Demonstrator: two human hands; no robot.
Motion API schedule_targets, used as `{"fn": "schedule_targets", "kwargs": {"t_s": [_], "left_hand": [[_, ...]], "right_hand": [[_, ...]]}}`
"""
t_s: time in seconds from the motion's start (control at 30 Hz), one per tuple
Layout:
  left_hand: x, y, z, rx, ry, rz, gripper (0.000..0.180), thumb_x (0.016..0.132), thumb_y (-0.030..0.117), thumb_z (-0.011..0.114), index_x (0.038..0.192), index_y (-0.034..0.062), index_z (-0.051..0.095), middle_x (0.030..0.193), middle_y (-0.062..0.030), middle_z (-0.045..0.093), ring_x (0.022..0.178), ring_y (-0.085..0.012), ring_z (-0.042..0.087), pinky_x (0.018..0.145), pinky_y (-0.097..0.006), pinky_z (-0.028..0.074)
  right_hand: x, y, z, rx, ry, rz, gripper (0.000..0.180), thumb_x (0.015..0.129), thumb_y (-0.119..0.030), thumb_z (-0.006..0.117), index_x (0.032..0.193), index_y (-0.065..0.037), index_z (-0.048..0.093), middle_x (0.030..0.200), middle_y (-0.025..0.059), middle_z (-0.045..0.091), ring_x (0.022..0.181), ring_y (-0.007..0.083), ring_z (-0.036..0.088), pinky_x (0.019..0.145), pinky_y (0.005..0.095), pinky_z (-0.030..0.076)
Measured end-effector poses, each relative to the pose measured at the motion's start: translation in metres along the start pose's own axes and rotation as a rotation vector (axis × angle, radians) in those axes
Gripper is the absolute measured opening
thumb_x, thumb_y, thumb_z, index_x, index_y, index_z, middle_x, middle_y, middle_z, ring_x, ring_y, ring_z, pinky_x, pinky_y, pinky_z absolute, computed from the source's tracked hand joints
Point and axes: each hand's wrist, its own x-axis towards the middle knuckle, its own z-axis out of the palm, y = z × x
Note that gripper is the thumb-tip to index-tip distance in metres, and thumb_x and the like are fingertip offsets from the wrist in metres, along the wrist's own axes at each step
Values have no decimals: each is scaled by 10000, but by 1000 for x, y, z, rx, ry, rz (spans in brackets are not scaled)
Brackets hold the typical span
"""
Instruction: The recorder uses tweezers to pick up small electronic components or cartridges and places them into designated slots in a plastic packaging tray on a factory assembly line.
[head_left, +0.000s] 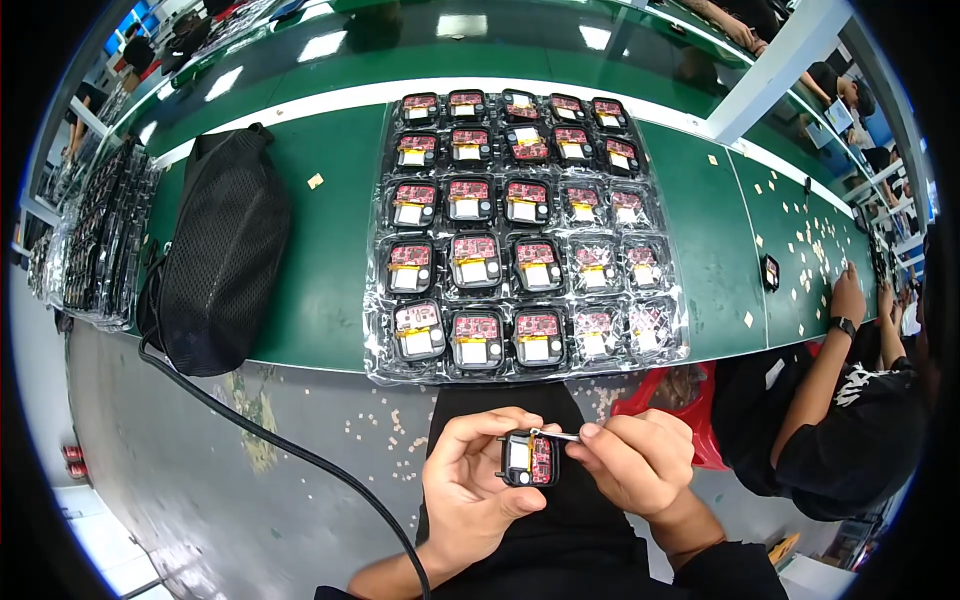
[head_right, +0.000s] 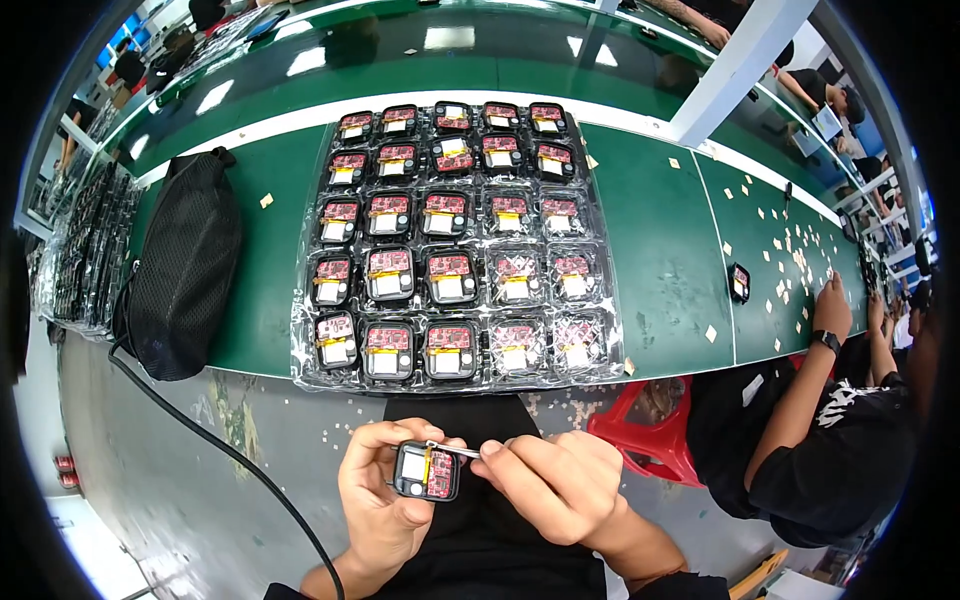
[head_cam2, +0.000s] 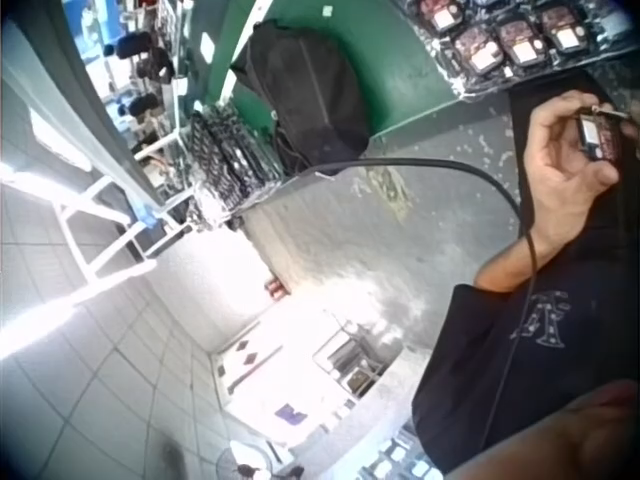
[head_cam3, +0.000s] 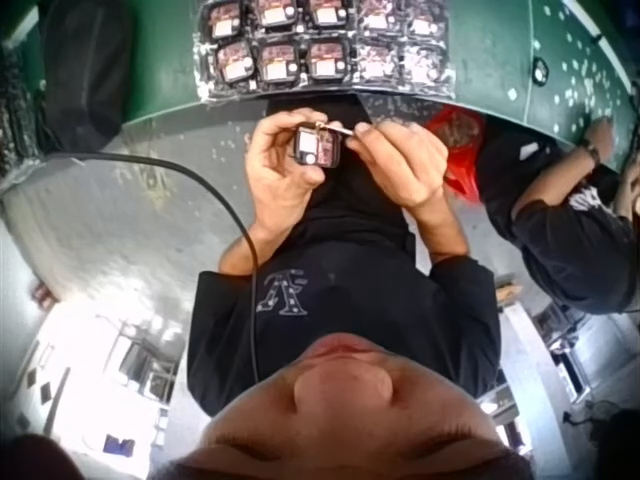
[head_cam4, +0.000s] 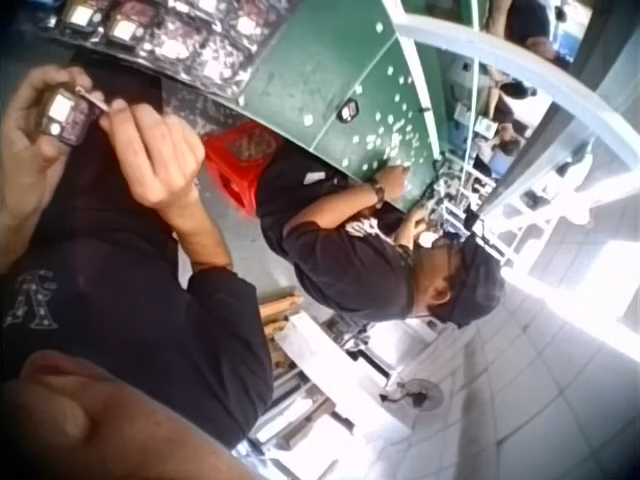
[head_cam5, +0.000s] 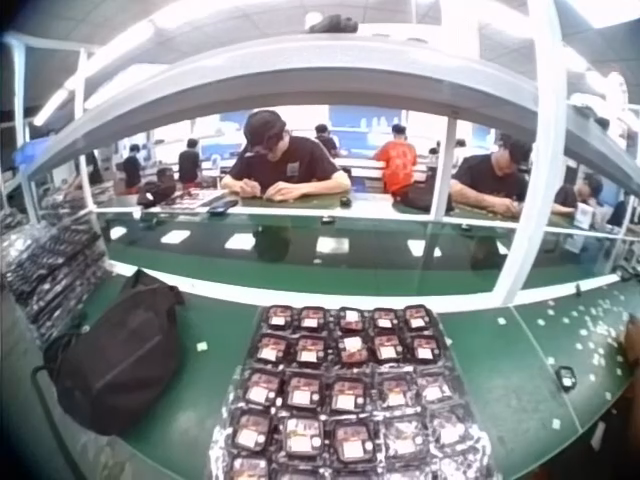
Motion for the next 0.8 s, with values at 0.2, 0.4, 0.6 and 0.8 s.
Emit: {"fn": "schedule_targets", "kwargs": {"t_s": [0.2,0.4,0.6,0.8], "left_hand": [[-1,0,-6,46,-35,-10,633,756,58,876,1260,6,496,1295,-186,552,1233,-313,594,1053,-421,500],[-1,-1,-7,52,-48,-7,628,757,15,864,1264,7,494,1306,-185,543,1240,-313,590,1055,-418,501],[-2,0,-6,29,-51,-7,629,755,-1,859,1266,7,494,1311,-186,540,1247,-316,584,1058,-423,502],[-3,0,-7,73,-49,7,627,758,-8,853,1272,-2,492,1318,-185,531,1248,-313,583,1061,-418,500]], "right_hand": [[2,-5,1,32,-50,-12,264,767,-138,850,961,-20,714,809,64,665,550,158,565,468,271,401],[2,-6,2,39,-78,42,220,784,-143,835,928,-25,717,790,74,684,549,166,600,466,273,420],[3,-1,6,322,-63,213,235,726,-122,858,902,-37,727,791,40,683,572,162,623,476,271,462],[4,-4,4,148,-111,162,189,802,-168,822,863,-29,709,768,67,686,558,191,635,490,287,479]]}}
